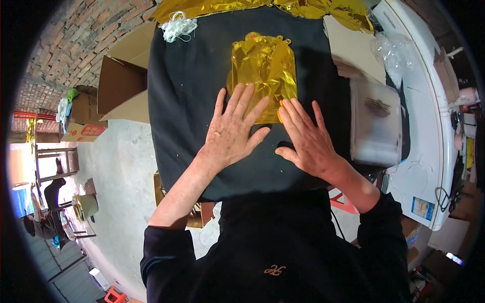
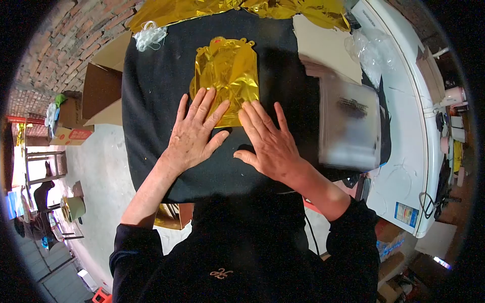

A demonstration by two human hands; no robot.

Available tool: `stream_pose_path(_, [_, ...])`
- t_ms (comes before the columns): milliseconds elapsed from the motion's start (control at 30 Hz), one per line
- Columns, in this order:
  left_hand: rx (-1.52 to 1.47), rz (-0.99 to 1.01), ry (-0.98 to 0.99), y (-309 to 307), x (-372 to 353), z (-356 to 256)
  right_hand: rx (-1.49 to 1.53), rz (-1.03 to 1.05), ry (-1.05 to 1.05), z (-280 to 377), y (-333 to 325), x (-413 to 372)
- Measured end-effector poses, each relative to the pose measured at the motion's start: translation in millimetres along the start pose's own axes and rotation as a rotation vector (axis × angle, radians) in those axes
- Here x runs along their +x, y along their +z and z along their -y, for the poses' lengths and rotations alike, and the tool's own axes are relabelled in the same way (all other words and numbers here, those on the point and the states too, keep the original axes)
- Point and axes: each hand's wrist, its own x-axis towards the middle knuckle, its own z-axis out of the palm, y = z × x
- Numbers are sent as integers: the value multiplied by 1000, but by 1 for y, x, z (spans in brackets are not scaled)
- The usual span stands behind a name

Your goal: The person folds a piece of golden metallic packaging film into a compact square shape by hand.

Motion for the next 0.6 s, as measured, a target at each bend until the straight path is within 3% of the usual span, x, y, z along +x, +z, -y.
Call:
stream_pose_path(267, [-13, -28, -19, 1, 0, 0, 80, -5, -23, -8, -2, 2])
stream_pose_path(367, [-51, -107, -31, 6, -1, 0, 13, -143, -23, -11, -10, 12])
stream_pose_path(467, [-92, -55, -91, 0, 0, -1, 116, -328, 37, -29, -7, 30])
stream_pose_path(500, [-96, -103, -117, 1, 1, 0, 91, -460, 19, -36, -4, 39])
stream_pose_path(600, [-181, -203, -220, -4, 8, 5, 163, -420, 212, -69, 12, 65])
